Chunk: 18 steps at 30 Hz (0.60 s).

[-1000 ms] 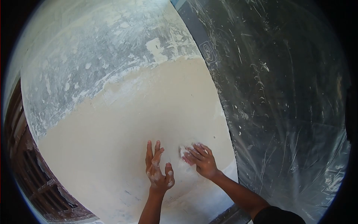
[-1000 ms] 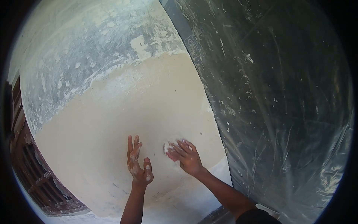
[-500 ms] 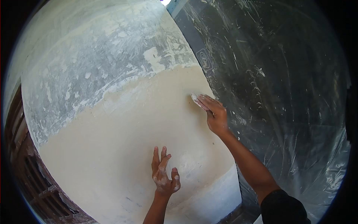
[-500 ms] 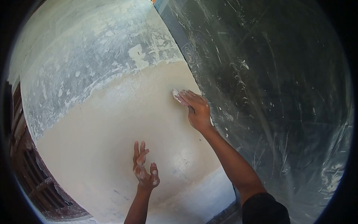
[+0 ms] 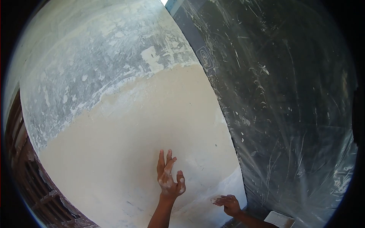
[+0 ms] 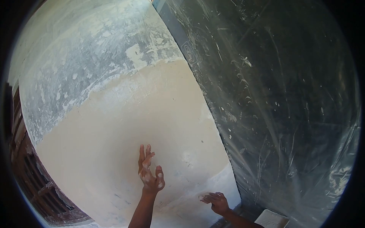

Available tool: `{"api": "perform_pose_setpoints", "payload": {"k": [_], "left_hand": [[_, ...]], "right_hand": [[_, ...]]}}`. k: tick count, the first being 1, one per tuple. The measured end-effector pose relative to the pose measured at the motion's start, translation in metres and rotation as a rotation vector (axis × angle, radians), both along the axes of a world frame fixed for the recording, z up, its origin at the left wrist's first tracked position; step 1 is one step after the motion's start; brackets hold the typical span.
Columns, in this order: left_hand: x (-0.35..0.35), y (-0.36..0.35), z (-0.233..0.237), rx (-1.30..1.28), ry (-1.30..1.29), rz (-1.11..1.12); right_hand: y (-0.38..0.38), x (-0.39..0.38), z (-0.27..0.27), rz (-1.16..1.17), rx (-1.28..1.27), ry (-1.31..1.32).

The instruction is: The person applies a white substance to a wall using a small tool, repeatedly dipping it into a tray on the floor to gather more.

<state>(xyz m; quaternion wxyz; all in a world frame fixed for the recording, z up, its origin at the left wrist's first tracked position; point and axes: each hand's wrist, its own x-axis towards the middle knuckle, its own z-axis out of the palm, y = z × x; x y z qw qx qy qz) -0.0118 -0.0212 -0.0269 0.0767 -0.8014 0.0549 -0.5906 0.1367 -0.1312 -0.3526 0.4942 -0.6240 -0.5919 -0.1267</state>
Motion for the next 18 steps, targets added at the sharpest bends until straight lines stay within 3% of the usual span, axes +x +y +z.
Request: {"api": "perform_pose_setpoints", "payload": {"k": [2,7,9,12,13,15,18], "left_hand": [[0.005,-0.003,0.002,0.035,0.024,0.039],[0.011,-0.003,-0.01,0.077,0.062,0.078],[0.015,-0.002,-0.018,-0.028,0.012,-0.039],[0.014,-0.003,-0.026,-0.072,0.012,-0.054],[0.01,-0.005,-0.026,-0.078,0.019,-0.052],[0.002,-0.008,-0.022,0.042,0.042,0.082],[-0.005,-0.002,-0.027,0.037,-0.02,-0.01]], "right_hand": [[0.009,0.023,0.061,0.001,0.224,0.085],[0.045,0.124,0.296,-0.137,0.792,0.044],[0.06,0.149,0.349,-0.16,0.842,0.002],[0.084,0.156,0.347,-0.243,0.718,-0.067],[0.089,0.148,0.323,-0.267,0.686,-0.104],[0.079,0.112,0.252,-0.306,0.556,-0.046],[0.054,0.045,0.075,-0.251,0.268,0.003]]}}
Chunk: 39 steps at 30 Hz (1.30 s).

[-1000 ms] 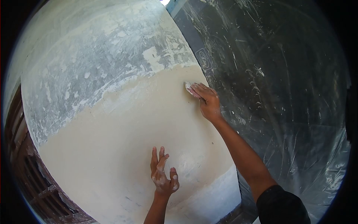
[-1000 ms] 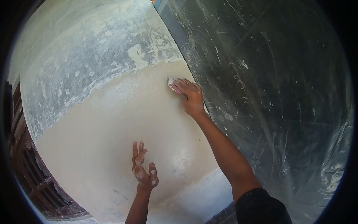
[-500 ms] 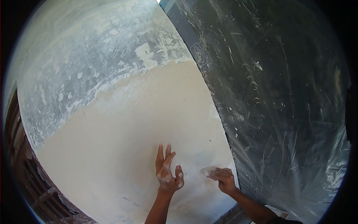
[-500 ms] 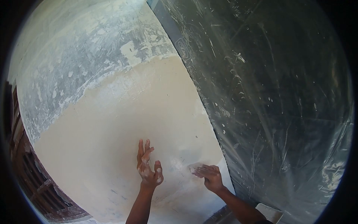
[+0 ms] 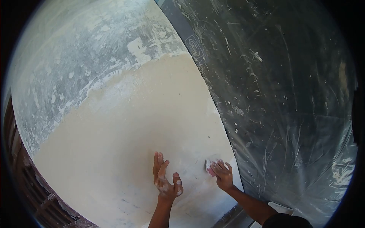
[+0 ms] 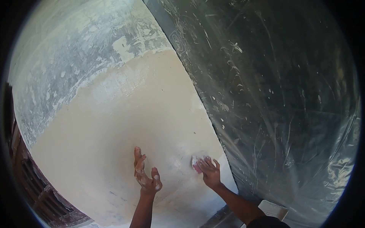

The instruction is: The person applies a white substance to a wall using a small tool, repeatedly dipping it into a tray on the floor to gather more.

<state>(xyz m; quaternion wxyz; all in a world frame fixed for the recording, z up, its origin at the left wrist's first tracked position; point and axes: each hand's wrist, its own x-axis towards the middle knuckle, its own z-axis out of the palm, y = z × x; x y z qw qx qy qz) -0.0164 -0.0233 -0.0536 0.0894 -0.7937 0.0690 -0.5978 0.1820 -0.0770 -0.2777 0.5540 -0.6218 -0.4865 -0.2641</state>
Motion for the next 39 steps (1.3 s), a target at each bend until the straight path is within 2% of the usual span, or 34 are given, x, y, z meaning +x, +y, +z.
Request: {"api": "perform_pose_setpoints", "payload": {"k": [2,4,5,7,10,12,14,15,18,20,23,25,26,27,29,30,34,36,37,39], "left_hand": [[-0.001,0.005,-0.002,-0.013,0.0,0.002],[0.0,0.009,-0.001,-0.018,-0.008,0.003],[0.001,0.01,0.0,-0.025,-0.001,-0.009],[0.007,0.012,0.0,-0.037,0.001,-0.024],[0.013,0.012,0.0,-0.039,0.035,-0.004],[0.017,0.01,0.002,-0.033,0.069,0.015],[0.017,0.006,0.0,-0.048,0.062,0.018],[0.015,0.005,-0.002,-0.067,0.068,0.021],[0.011,0.005,-0.009,-0.106,0.072,0.007],[0.006,0.006,-0.011,-0.102,0.074,0.008],[-0.002,0.01,-0.012,-0.086,0.077,0.03],[-0.006,0.012,-0.01,-0.07,0.081,0.044],[-0.008,0.013,-0.008,-0.065,0.095,0.067],[-0.008,0.014,-0.007,-0.06,0.107,0.086],[-0.007,0.015,-0.006,-0.077,0.102,0.059],[-0.007,0.015,-0.009,-0.1,0.096,0.038],[-0.004,0.013,-0.01,-0.091,0.085,0.033],[-0.001,0.013,-0.011,-0.073,0.105,0.011],[0.0,0.012,-0.012,-0.075,0.108,0.011],[0.001,0.011,-0.016,-0.113,0.112,0.018]], "right_hand": [[-0.044,-0.048,-0.1,0.094,-0.239,0.098],[-0.075,-0.078,-0.134,0.213,-0.418,0.242],[-0.07,-0.073,-0.114,0.215,-0.417,0.243],[-0.046,-0.041,-0.063,0.292,-0.134,0.181],[-0.025,0.023,0.123,0.215,0.24,0.026],[-0.003,0.057,0.217,0.186,0.543,0.018],[0.01,0.082,0.274,-0.003,0.606,-0.078],[0.018,0.082,0.274,-0.003,0.606,-0.076],[0.038,0.076,0.243,-0.087,0.499,-0.156],[0.034,0.031,0.162,-0.042,0.359,-0.172],[-0.002,-0.053,-0.001,0.137,0.007,-0.171],[-0.037,-0.103,-0.081,0.377,-0.168,-0.09],[-0.052,-0.116,-0.097,0.426,-0.298,-0.119],[-0.054,-0.113,-0.093,0.458,-0.268,-0.105],[-0.05,-0.085,-0.05,0.474,-0.122,-0.065],[-0.041,-0.056,0.0,0.46,-0.005,-0.036],[-0.013,0.056,0.197,0.067,0.428,-0.125],[0.001,0.095,0.266,-0.01,0.565,-0.194],[0.01,0.108,0.283,-0.027,0.616,-0.212],[0.026,0.116,0.279,-0.032,0.561,-0.234]]}}
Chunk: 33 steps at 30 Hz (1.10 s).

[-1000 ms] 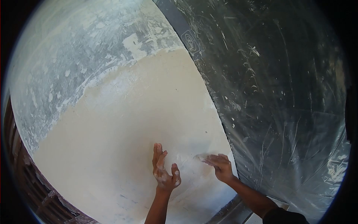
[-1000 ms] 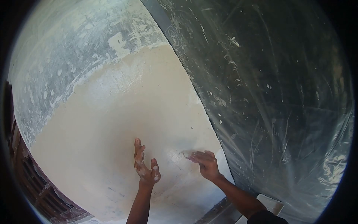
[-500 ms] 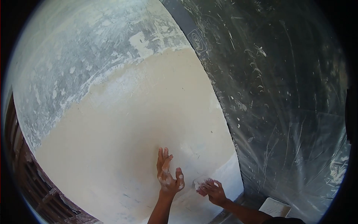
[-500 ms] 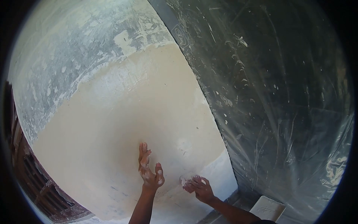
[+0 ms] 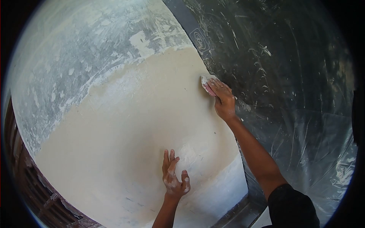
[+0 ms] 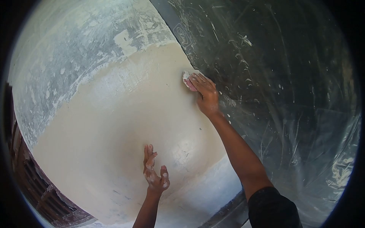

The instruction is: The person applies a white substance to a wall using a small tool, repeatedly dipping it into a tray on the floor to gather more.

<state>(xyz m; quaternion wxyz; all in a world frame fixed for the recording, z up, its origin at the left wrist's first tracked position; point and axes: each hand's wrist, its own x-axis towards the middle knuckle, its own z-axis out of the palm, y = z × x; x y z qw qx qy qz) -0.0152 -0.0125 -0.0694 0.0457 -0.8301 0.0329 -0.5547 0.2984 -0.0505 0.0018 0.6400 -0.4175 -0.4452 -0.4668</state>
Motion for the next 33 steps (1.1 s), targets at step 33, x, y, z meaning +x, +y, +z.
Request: {"api": "perform_pose_setpoints", "payload": {"k": [33], "left_hand": [[-0.147,-0.355,-0.528,-1.595,1.212,0.128]], "right_hand": [[-0.429,-0.318,-0.564,0.138,-1.349,1.714]]}}
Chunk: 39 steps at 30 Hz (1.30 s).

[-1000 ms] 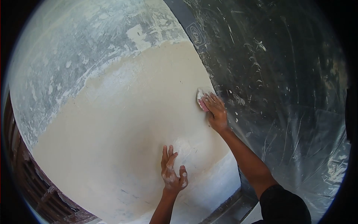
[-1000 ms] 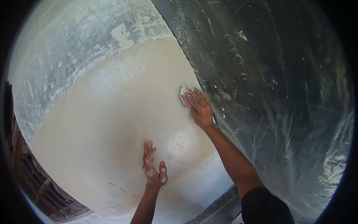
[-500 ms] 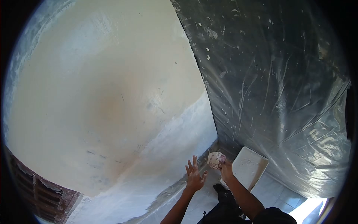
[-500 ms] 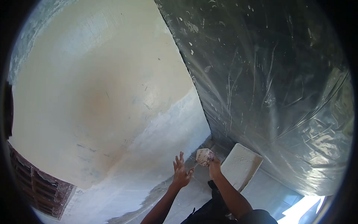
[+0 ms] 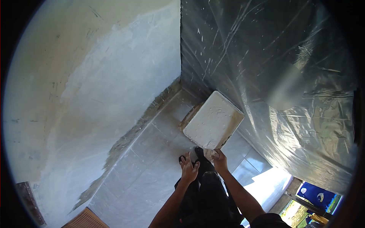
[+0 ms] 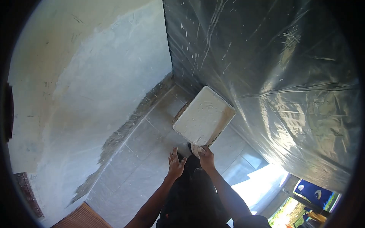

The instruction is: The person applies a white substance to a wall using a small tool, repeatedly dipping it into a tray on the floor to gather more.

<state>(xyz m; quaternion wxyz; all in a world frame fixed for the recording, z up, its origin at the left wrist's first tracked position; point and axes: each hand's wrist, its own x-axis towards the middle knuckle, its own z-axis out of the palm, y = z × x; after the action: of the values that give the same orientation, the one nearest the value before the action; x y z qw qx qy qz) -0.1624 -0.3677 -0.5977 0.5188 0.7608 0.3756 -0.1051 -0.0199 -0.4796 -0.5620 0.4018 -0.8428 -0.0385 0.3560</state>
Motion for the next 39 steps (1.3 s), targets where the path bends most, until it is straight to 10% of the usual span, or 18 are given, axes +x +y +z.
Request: {"api": "perform_pose_setpoints", "payload": {"k": [12,22,32,39], "left_hand": [[0.062,-0.1,-0.14,-1.147,0.044,0.736],[0.075,-0.102,-0.12,-1.086,-0.181,0.93],[0.067,-0.105,-0.131,-1.085,-0.171,0.954],[0.065,-0.106,-0.132,-1.126,-0.183,0.92]], "right_hand": [[-0.083,0.132,-0.125,0.836,-0.313,-1.008],[-0.177,0.016,-0.145,0.743,-0.274,-0.609],[-0.121,0.088,-0.111,-0.153,0.044,-0.106],[-0.109,0.165,-0.113,0.251,-0.012,-0.163]]}}
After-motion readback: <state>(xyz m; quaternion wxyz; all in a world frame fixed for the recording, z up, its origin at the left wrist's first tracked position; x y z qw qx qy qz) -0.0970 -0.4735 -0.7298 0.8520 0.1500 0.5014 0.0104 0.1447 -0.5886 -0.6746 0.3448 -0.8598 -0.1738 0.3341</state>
